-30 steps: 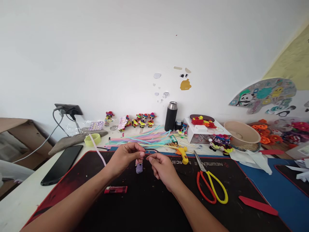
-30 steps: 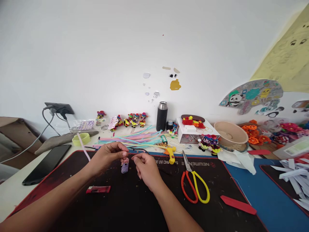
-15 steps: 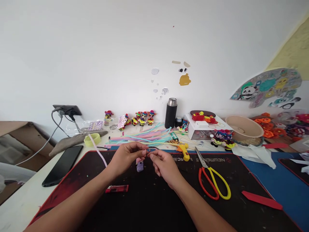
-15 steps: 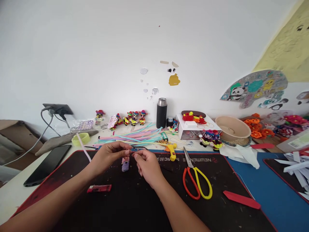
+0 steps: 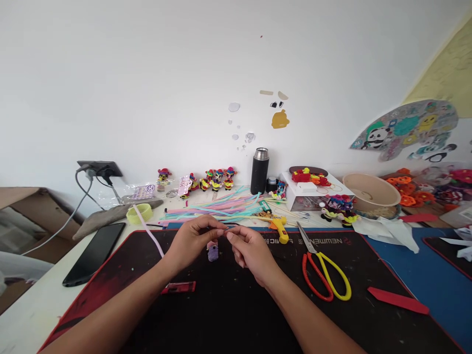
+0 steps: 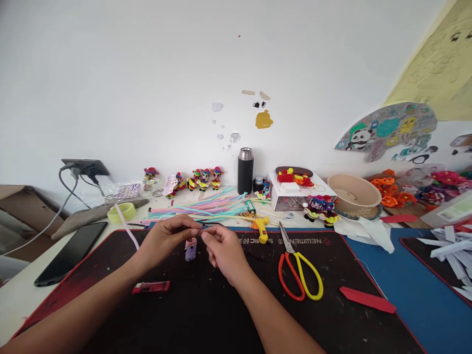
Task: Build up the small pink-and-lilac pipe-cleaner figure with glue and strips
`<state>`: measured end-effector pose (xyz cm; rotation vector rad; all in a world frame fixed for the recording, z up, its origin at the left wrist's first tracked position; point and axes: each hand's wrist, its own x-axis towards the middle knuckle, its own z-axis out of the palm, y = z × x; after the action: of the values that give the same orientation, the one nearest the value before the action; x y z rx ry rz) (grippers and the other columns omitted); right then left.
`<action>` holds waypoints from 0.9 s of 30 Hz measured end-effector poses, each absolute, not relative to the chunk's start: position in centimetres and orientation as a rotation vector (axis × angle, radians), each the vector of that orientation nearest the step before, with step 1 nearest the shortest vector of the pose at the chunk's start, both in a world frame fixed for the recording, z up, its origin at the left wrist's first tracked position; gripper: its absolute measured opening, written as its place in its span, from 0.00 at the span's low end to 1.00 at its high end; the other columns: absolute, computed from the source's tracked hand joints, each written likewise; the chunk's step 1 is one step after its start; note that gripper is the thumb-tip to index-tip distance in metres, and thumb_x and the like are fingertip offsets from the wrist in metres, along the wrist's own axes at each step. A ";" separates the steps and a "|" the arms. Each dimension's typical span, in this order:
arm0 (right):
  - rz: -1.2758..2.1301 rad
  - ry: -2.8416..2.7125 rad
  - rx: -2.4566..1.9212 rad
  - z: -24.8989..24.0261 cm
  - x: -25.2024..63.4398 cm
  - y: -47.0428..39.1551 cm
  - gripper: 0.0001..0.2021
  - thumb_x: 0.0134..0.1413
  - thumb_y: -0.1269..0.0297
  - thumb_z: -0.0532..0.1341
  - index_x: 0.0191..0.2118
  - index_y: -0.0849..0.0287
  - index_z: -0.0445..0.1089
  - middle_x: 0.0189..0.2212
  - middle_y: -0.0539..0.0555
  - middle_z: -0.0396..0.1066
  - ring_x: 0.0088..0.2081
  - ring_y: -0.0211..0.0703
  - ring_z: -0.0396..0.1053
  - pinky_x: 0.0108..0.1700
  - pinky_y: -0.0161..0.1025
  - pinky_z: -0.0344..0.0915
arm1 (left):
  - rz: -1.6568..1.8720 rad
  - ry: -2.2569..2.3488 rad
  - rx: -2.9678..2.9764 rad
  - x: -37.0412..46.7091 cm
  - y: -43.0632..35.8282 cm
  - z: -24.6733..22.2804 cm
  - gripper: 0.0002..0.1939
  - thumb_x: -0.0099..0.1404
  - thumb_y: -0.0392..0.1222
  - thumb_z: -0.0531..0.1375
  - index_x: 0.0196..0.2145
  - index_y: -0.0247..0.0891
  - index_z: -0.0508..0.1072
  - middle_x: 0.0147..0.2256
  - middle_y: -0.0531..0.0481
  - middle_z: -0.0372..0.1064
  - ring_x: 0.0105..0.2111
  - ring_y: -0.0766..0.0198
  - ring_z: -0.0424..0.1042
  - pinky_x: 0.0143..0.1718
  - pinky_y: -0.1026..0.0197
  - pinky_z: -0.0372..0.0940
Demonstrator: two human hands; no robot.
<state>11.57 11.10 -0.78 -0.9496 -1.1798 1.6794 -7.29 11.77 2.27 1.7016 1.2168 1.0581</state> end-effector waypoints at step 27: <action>1.654 -1.163 -0.921 -0.9 11.3 11.1 0.16 0.52 0.50 0.68 0.35 0.59 0.70 0.15 0.38 0.57 0.13 0.29 0.50 0.15 0.30 0.48 | 1.009 1.246 1.706 -6.6 11.2 2.2 0.12 0.65 0.50 0.66 0.37 0.38 0.79 0.30 0.51 0.73 0.29 0.64 0.71 0.31 0.62 0.66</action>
<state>11.26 11.11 -0.93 -0.9214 -1.1633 1.6538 -6.57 11.21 2.24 1.7059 1.2463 1.0088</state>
